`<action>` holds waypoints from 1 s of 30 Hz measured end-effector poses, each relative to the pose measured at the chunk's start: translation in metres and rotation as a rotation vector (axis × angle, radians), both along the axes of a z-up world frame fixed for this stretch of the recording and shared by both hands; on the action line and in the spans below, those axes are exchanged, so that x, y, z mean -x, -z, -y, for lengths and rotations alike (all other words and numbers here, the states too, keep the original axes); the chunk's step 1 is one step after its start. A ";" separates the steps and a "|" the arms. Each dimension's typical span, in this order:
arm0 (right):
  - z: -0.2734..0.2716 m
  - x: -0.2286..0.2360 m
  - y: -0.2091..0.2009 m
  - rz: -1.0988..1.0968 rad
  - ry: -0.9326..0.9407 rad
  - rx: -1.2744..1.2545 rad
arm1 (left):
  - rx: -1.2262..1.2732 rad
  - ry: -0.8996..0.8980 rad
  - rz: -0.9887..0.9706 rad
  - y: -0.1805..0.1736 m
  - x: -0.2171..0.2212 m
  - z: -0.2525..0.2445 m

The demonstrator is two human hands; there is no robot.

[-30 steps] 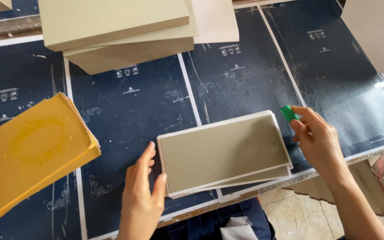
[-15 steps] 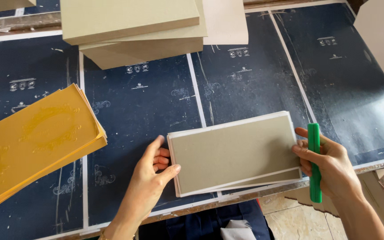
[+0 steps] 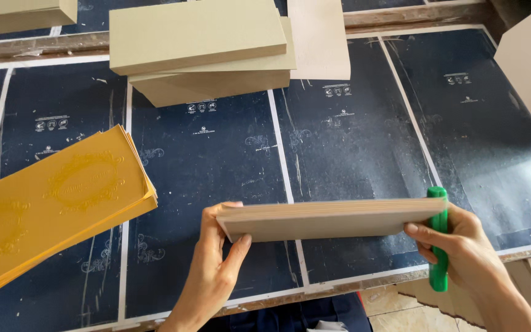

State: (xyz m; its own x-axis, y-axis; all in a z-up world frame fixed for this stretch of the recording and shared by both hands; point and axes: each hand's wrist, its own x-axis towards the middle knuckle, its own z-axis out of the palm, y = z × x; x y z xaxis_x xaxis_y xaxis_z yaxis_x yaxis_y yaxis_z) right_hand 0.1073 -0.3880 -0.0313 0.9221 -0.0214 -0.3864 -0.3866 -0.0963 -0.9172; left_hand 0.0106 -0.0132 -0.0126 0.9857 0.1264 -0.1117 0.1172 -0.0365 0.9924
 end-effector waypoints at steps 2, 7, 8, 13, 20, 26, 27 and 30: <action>-0.006 -0.010 -0.008 0.009 0.009 -0.004 | -0.058 -0.009 -0.040 0.007 0.000 0.000; -0.046 -0.079 -0.064 0.193 -0.222 0.682 | -0.060 -0.061 -0.421 -0.009 -0.011 -0.003; -0.056 -0.103 -0.063 0.202 -0.224 0.681 | -0.060 -0.066 -0.414 -0.007 -0.013 -0.004; -0.130 -0.215 -0.039 0.513 -0.431 1.078 | -0.322 0.090 -0.529 -0.008 -0.021 -0.010; -0.235 -0.326 0.012 0.599 -0.432 1.192 | -0.438 0.176 -0.497 0.035 -0.017 -0.023; -0.238 -0.335 0.023 0.683 -0.527 1.429 | -0.582 0.142 -0.465 0.051 -0.014 -0.032; -0.238 -0.321 0.000 0.598 -0.510 1.360 | -0.547 0.099 -0.396 0.054 -0.012 -0.033; -0.199 -0.291 -0.046 0.535 -0.512 1.266 | -0.473 0.047 -0.342 0.050 -0.009 -0.035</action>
